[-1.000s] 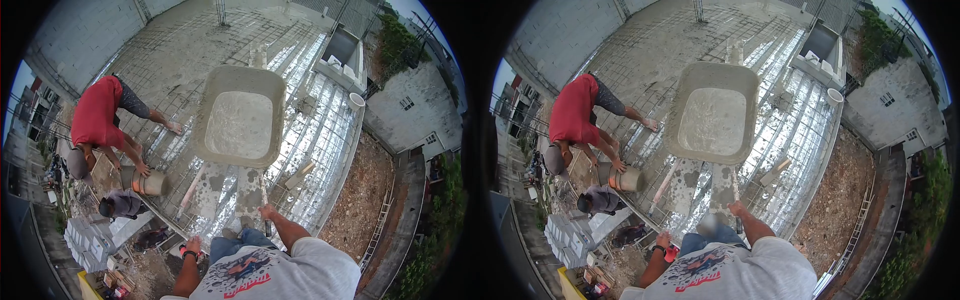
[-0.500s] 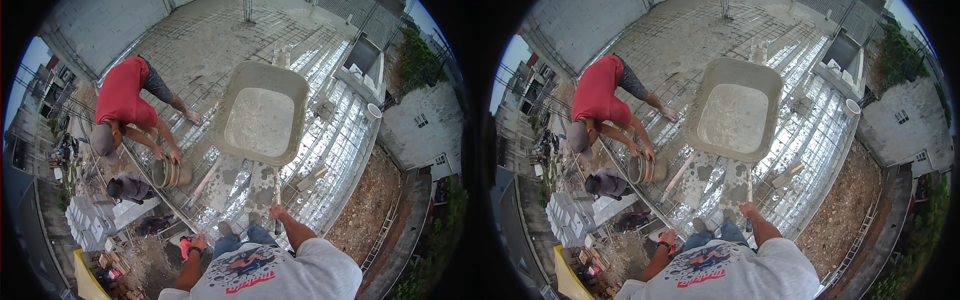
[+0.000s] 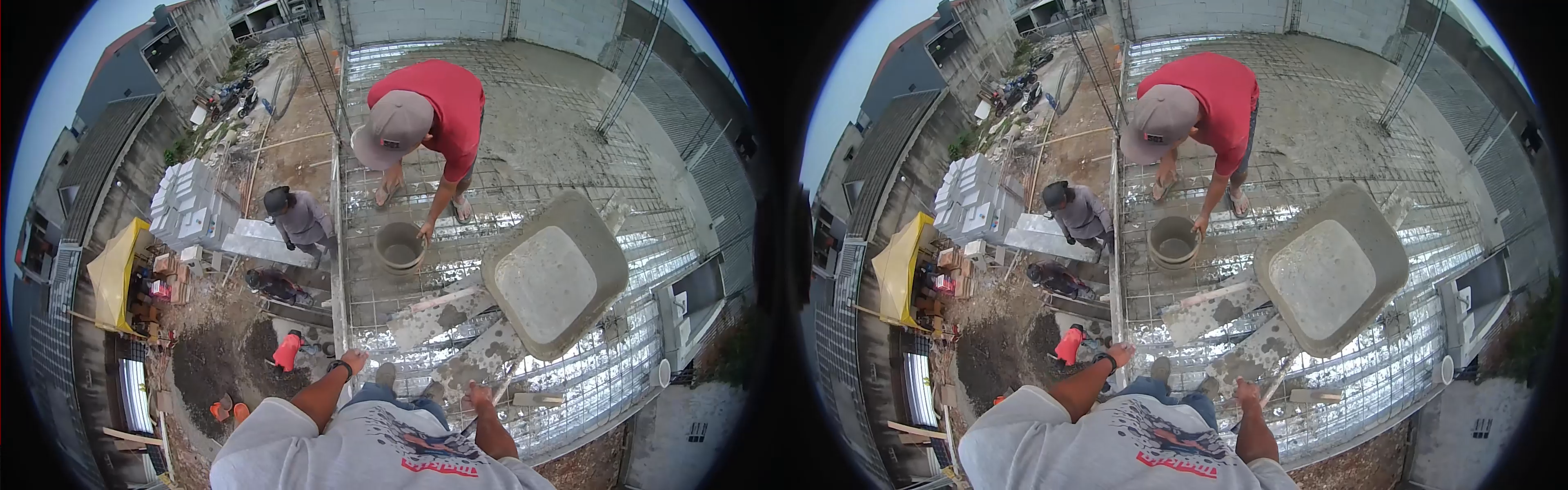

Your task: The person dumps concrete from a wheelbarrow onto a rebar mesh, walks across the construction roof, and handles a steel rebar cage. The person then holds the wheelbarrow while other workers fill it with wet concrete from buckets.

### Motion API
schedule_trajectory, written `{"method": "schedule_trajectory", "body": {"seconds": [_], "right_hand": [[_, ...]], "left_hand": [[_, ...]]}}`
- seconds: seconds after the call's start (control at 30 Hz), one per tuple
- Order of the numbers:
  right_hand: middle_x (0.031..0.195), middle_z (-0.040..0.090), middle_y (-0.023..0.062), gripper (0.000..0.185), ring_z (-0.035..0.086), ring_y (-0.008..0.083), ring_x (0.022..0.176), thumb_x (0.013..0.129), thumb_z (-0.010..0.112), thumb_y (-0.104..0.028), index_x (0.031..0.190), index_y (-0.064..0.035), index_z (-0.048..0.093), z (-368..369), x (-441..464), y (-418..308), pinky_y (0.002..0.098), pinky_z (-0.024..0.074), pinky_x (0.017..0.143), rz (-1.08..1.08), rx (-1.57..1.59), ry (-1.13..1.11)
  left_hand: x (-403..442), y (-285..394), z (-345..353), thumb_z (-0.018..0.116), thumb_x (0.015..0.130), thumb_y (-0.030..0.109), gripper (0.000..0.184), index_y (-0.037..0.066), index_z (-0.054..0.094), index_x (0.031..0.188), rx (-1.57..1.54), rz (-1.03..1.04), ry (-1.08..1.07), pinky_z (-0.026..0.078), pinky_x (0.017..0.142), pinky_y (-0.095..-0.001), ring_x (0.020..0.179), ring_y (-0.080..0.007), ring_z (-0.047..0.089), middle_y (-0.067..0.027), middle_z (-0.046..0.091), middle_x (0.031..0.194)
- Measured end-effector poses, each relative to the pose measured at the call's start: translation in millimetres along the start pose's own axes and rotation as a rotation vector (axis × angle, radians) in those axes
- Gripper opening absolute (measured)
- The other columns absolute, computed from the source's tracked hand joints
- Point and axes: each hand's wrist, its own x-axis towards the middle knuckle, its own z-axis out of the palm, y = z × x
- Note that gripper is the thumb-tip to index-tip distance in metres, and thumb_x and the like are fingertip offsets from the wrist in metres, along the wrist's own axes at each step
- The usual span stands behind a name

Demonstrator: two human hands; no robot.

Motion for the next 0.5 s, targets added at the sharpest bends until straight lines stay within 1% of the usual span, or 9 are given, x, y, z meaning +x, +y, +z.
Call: {"method": "schedule_trajectory", "body": {"seconds": [0.03,0.1,0.2,0.23,0.3,0.4,0.5], "right_hand": [[0.097,0.067,0.0223,0.057,0.070,0.0284,0.075,0.091,0.058,-0.038,0.121,0.0100,0.047,-6,-26,-21,0.0347,0.0512,0.051,0.036,0.076,-0.010],[0.095,0.067,0.0212,0.056,0.070,0.0284,0.072,0.091,0.059,-0.038,0.122,0.0078,0.047,-14,-79,-66,0.0336,0.0504,0.049,0.105,0.232,-0.027],[0.091,0.067,0.0201,0.054,0.069,0.0294,0.069,0.091,0.060,-0.037,0.123,0.0040,0.048,-9,-90,-70,0.0332,0.0480,0.047,0.086,0.335,-0.024],[0.090,0.067,0.0201,0.053,0.069,0.0296,0.069,0.091,0.060,-0.037,0.123,0.0034,0.048,-7,-92,-68,0.0336,0.0482,0.047,0.092,0.340,0.000],[0.090,0.066,0.0202,0.051,0.068,0.0301,0.069,0.091,0.059,-0.037,0.123,0.0024,0.048,-2,-97,-65,0.0343,0.0486,0.048,0.102,0.348,0.045],[0.091,0.066,0.0210,0.052,0.069,0.0307,0.071,0.092,0.058,-0.037,0.123,0.0032,0.048,-5,-106,-65,0.0363,0.0500,0.049,0.141,0.236,-0.025],[0.094,0.066,0.0218,0.053,0.069,0.0311,0.073,0.093,0.057,-0.037,0.124,0.0041,0.047,-6,-116,-73,0.0376,0.0510,0.051,0.148,0.204,-0.048]], "left_hand": [[7,-10,5,0.049,0.090,0.048,0.050,0.002,0.065,0.102,0.001,0.001,0.006,0.045,0.090,-0.0455,0.105,-0.0395,0.059,-0.0251,0.063,0.108],[4,-14,5,0.049,0.090,0.048,0.050,0.002,0.066,0.103,0.001,0.011,0.015,0.045,0.091,-0.0452,0.105,-0.0404,0.058,-0.0248,0.063,0.109],[0,-11,-1,0.048,0.090,0.047,0.050,0.003,0.066,0.103,0.015,-0.010,-0.003,0.045,0.092,-0.0452,0.106,-0.0402,0.058,-0.0242,0.063,0.110],[-1,-9,-3,0.048,0.090,0.047,0.049,0.003,0.066,0.103,0.020,-0.023,-0.015,0.045,0.092,-0.0453,0.107,-0.0398,0.058,-0.0241,0.063,0.110],[-5,-4,-8,0.048,0.091,0.046,0.048,0.003,0.066,0.103,0.050,0.014,-0.022,0.045,0.091,-0.0453,0.106,-0.0389,0.058,-0.0240,0.062,0.110],[-7,-3,-13,0.047,0.091,0.045,0.047,0.003,0.066,0.103,0.011,0.028,-0.014,0.045,0.091,-0.0453,0.106,-0.0379,0.059,-0.0237,0.063,0.109],[-5,-6,-17,0.047,0.091,0.044,0.046,0.004,0.066,0.101,-0.052,0.022,-0.005,0.045,0.091,-0.0453,0.106,-0.0380,0.058,-0.0233,0.063,0.108]]}}
